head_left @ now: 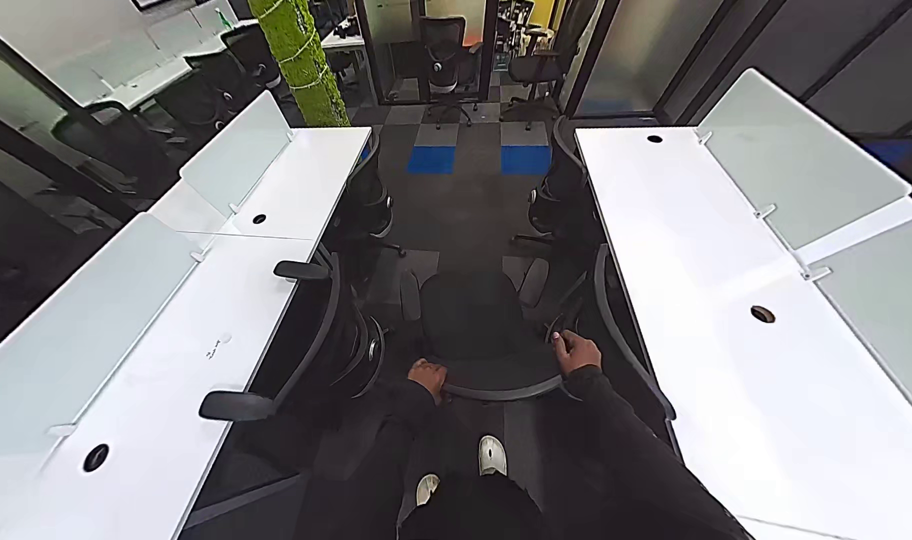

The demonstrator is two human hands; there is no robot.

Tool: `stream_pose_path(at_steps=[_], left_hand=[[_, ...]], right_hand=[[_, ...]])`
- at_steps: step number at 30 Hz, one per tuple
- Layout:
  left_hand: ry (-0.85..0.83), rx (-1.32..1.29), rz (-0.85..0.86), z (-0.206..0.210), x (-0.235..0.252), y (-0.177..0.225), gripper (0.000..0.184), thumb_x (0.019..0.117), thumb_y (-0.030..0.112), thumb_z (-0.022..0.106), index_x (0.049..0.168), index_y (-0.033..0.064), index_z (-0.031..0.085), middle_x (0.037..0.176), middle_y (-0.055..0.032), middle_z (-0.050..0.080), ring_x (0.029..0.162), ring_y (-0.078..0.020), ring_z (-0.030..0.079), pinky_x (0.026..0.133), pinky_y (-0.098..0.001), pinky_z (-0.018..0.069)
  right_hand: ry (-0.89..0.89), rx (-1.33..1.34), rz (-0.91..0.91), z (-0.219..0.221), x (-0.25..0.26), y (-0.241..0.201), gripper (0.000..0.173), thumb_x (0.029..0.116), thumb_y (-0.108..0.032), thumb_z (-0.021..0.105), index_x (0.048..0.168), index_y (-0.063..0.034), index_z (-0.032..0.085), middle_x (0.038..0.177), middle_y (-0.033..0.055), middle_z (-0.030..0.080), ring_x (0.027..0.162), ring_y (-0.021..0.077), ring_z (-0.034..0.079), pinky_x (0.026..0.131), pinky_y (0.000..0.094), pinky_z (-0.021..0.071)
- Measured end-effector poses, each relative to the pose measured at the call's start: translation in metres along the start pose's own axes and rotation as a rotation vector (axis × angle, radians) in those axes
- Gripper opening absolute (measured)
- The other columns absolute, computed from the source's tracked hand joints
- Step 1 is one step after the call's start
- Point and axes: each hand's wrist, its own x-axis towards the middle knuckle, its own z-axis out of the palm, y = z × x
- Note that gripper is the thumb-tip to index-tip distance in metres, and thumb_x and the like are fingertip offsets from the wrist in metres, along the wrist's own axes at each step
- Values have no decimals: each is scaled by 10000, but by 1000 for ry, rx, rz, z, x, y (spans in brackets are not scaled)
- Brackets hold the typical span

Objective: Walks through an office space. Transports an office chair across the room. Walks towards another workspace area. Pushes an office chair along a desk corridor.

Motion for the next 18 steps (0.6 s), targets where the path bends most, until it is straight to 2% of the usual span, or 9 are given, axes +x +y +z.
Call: stream_pose_path(at_steps=[2,5,8,11,15,18], left_hand=[[-18,43,-95,-18,27,-9,677,812,226,793,1451,139,588,1411,-80,657,1366,-267,567,1266,-503,248],[-43,122,-213,-47,63,-20,662,805,263,772,1441,192,604,1378,-67,681,1335,-275,593,1254,-513,267],[-17,123,-321,-70,95,-27,677,790,288,790,1440,241,608,1437,-48,640,1394,-286,533,1242,-530,278],[32,113,-382,-84,122,-41,710,750,278,817,1431,267,617,1476,8,608,1425,-276,488,1237,-533,283],[35,121,-397,-121,167,-61,695,757,295,812,1426,292,623,1481,18,602,1438,-283,468,1213,-566,304],[43,128,-373,-150,199,-81,665,750,299,811,1395,284,649,1449,-16,627,1416,-303,492,1189,-592,329]], right_hand=[[-3,-10,6,3,24,-11,452,1050,-424,460,1021,-71,740,938,183,760,959,386,728,905,621,516],[-51,-51,27,3,62,-30,477,1062,-450,418,1044,-90,730,981,155,768,1004,337,728,970,574,501],[-88,-58,26,1,101,-44,485,1067,-451,395,1076,-97,725,1030,131,773,1054,303,723,1032,536,473],[-87,-53,26,7,136,-54,472,1061,-446,395,1061,-101,718,1020,126,772,1050,298,723,1026,530,474],[-85,-31,64,6,192,-68,456,1065,-429,408,1089,-101,724,1053,137,770,1079,315,716,1020,548,482],[-126,-72,96,11,238,-84,447,1056,-434,418,1118,-112,722,1088,138,765,1105,318,709,1017,553,489]])
